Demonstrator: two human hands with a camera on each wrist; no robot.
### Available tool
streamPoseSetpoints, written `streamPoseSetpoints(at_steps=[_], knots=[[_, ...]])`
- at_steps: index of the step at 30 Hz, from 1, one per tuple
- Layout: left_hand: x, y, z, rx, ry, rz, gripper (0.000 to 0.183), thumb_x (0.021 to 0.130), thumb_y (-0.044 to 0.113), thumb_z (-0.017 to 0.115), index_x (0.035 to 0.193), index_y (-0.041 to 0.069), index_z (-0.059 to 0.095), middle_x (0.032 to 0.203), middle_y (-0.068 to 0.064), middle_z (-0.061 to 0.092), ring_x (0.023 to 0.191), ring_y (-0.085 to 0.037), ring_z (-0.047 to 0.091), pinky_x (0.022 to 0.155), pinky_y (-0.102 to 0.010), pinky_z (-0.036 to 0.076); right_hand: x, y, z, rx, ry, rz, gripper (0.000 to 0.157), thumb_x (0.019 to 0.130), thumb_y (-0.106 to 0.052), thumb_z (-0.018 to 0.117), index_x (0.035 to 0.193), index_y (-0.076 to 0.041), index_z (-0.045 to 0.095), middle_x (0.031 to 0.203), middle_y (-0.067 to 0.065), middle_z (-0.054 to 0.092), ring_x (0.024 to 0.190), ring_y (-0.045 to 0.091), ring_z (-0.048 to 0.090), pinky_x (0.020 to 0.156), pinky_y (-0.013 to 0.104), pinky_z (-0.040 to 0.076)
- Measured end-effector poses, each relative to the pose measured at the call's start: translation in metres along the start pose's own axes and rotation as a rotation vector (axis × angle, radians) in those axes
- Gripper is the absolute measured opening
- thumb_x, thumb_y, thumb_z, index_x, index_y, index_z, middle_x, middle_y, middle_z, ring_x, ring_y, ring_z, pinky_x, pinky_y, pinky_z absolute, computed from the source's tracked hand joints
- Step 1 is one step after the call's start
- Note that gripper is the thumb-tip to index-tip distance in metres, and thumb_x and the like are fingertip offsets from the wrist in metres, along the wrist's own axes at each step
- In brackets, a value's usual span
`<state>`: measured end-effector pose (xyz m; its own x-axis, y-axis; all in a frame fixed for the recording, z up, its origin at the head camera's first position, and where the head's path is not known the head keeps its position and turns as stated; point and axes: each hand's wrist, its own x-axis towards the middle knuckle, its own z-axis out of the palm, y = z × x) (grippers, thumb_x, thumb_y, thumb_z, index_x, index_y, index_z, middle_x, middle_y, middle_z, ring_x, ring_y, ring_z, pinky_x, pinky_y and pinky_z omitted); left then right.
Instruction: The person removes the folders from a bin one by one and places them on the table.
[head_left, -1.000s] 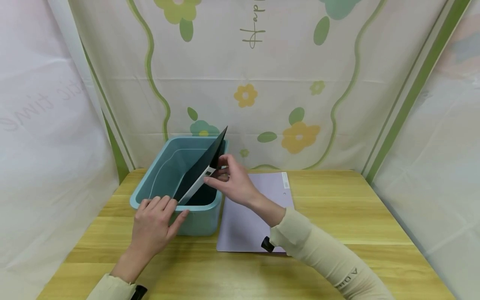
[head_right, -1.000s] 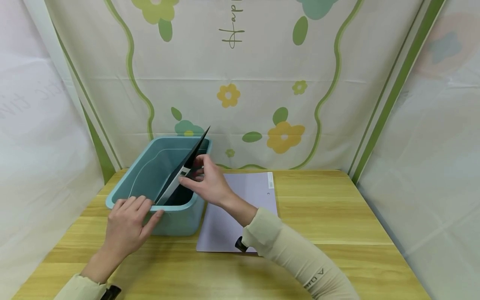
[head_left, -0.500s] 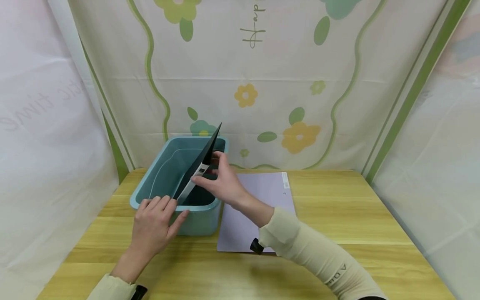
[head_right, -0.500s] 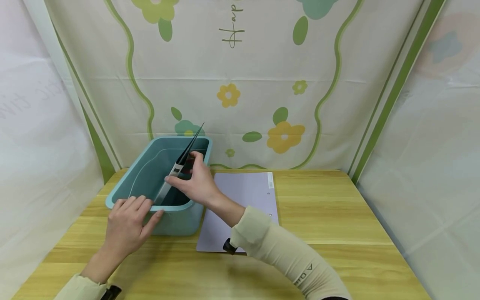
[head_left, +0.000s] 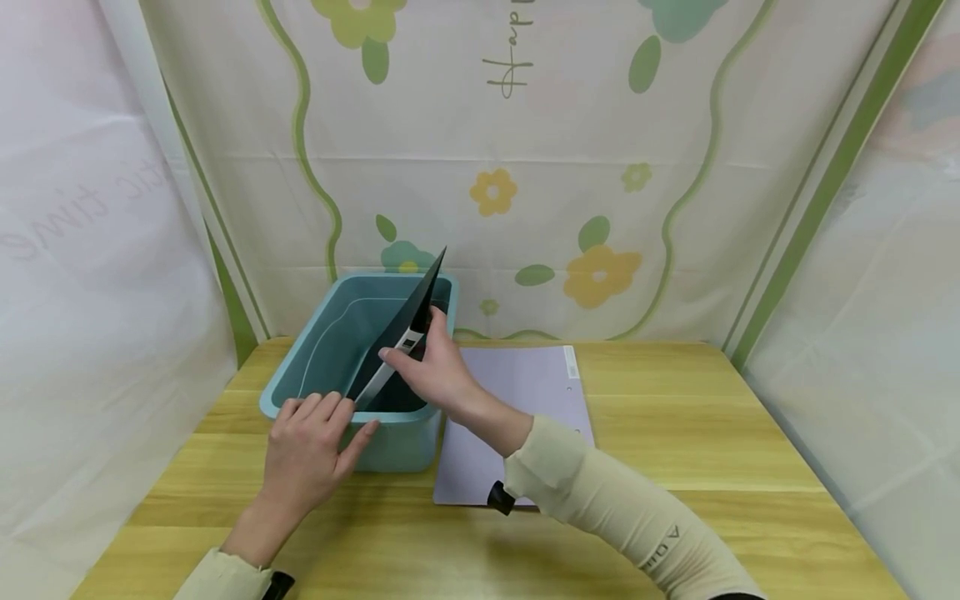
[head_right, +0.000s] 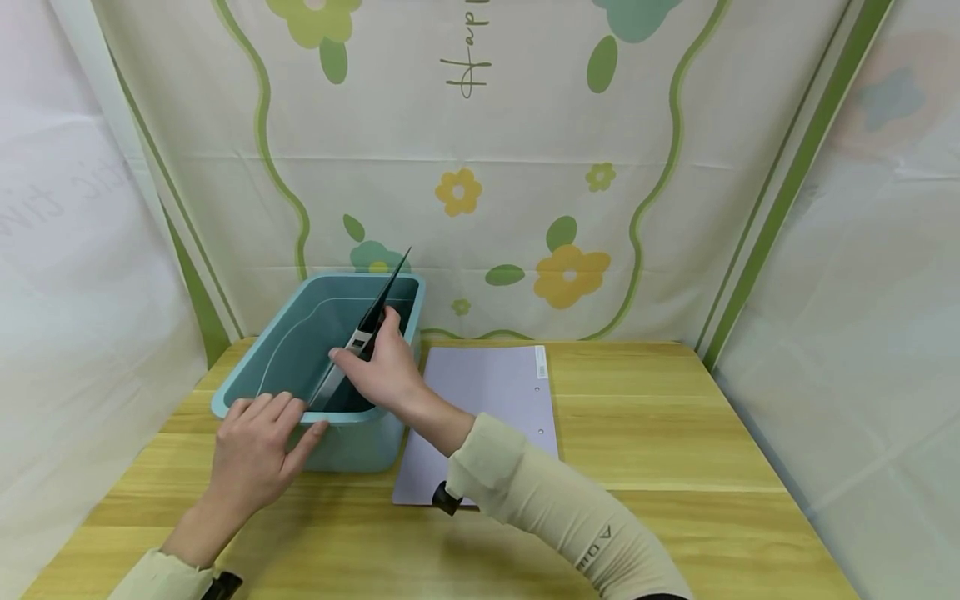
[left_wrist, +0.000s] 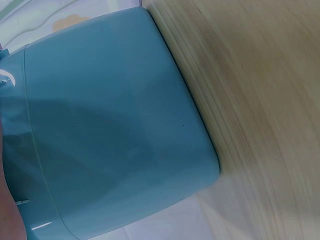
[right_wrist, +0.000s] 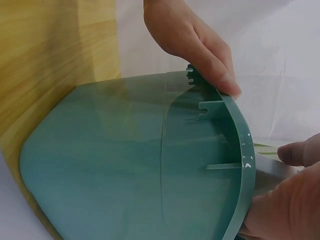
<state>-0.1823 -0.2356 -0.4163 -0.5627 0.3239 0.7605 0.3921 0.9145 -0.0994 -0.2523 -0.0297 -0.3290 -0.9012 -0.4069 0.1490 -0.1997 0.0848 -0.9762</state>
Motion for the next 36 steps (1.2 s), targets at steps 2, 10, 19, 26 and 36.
streamPoseSetpoints(at_steps=[2,10,19,26,36], knots=[[0.000,0.000,0.000,0.001,0.003,-0.001,0.058,0.106,0.057,0.037,0.083,0.008,0.056,0.071,-0.004,0.047,0.065,-0.027,0.050,0.070,-0.048,0.044,0.000,-0.001,0.001,0.006,0.005,0.007,0.096,0.097,-0.031,0.070,0.163,-0.011,0.004,0.139,0.017,0.053,0.120,0.025,0.062,0.101,0.044,0.051],[0.000,-0.001,0.001,-0.005,0.011,-0.002,0.057,0.106,0.057,0.038,0.083,0.008,0.056,0.072,-0.004,0.048,0.065,-0.027,0.050,0.070,-0.048,0.044,0.002,-0.001,0.003,0.016,0.018,0.002,0.091,0.098,-0.029,0.068,0.163,-0.013,0.006,0.131,0.014,0.057,0.108,0.021,0.066,0.093,0.040,0.055],[-0.002,0.001,-0.002,-0.010,-0.029,-0.020,0.058,0.106,0.058,0.036,0.082,0.009,0.055,0.071,-0.003,0.047,0.066,-0.026,0.050,0.071,-0.047,0.044,0.004,0.003,0.003,0.096,0.024,-0.068,0.048,0.105,-0.021,0.058,0.146,-0.009,0.037,0.120,0.012,0.057,0.101,0.024,0.063,0.087,0.041,0.057],[-0.001,0.001,-0.001,-0.008,-0.016,-0.010,0.058,0.106,0.058,0.036,0.083,0.008,0.056,0.072,-0.004,0.048,0.066,-0.027,0.050,0.070,-0.048,0.044,0.004,0.002,-0.001,0.096,0.066,-0.095,0.033,0.108,-0.020,0.053,0.137,-0.008,0.046,0.123,0.013,0.055,0.108,0.029,0.061,0.085,0.039,0.058],[0.000,0.001,-0.002,-0.015,-0.020,-0.017,0.058,0.106,0.058,0.036,0.082,0.009,0.057,0.071,-0.003,0.049,0.066,-0.026,0.050,0.070,-0.046,0.043,0.011,0.002,-0.006,0.121,0.134,-0.123,0.023,0.109,-0.018,0.048,0.126,-0.002,0.046,0.109,0.010,0.050,0.098,0.027,0.057,0.085,0.050,0.057]])
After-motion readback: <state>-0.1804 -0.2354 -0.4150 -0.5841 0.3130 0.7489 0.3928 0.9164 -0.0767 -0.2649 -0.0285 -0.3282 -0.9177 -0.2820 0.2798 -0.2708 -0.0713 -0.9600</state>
